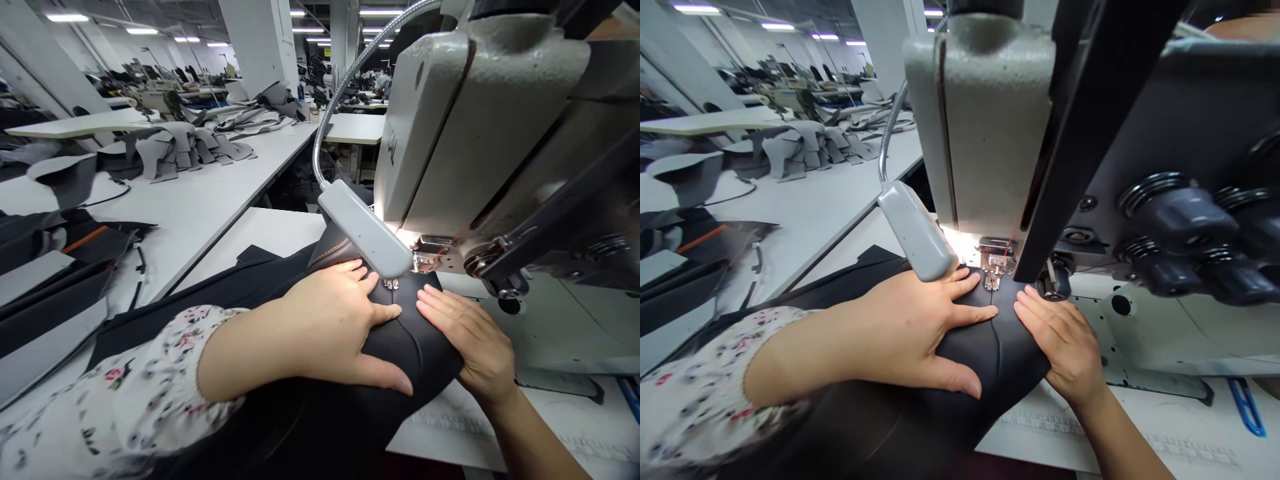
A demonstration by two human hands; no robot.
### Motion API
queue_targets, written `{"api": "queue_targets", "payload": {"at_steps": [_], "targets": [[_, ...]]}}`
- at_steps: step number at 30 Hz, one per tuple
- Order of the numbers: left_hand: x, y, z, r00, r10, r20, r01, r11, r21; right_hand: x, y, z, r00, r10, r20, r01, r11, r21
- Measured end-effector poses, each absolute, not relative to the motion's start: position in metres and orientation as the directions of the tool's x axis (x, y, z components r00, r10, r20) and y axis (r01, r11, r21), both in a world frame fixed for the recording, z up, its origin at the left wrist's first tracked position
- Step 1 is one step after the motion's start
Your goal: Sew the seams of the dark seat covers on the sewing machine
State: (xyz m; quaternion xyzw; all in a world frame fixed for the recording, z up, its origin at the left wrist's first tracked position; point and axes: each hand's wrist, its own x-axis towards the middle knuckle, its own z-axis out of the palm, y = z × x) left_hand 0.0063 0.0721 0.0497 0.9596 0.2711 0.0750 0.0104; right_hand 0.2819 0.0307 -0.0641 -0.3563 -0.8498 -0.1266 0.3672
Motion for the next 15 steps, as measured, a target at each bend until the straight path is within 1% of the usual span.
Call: {"api": "queue_targets", "payload": {"at_steps": [3, 8, 10, 15], "targets": [[0.000, 0.081, 0.043, 0.846, 0.490, 0.212, 0.480, -0.872, 0.100, 0.281, 0.035, -0.064, -0.472, 0.501, 0.725, 0.701, 0.712, -0.036], [-0.005, 0.093, 0.035, 0.850, 0.457, 0.264, 0.409, -0.887, 0.216, 0.275, 0.044, -0.074, -0.382, 0.506, 0.773, 0.727, 0.681, -0.087], [-0.006, 0.096, 0.030, 0.842, 0.466, 0.271, 0.401, -0.877, 0.263, 0.271, 0.048, -0.081, -0.328, 0.502, 0.800, 0.729, 0.674, -0.124], [-0.007, 0.106, 0.017, 0.841, 0.482, 0.247, 0.370, -0.844, 0.390, 0.258, 0.055, -0.103, -0.141, 0.524, 0.840, 0.733, 0.626, -0.267]]}}
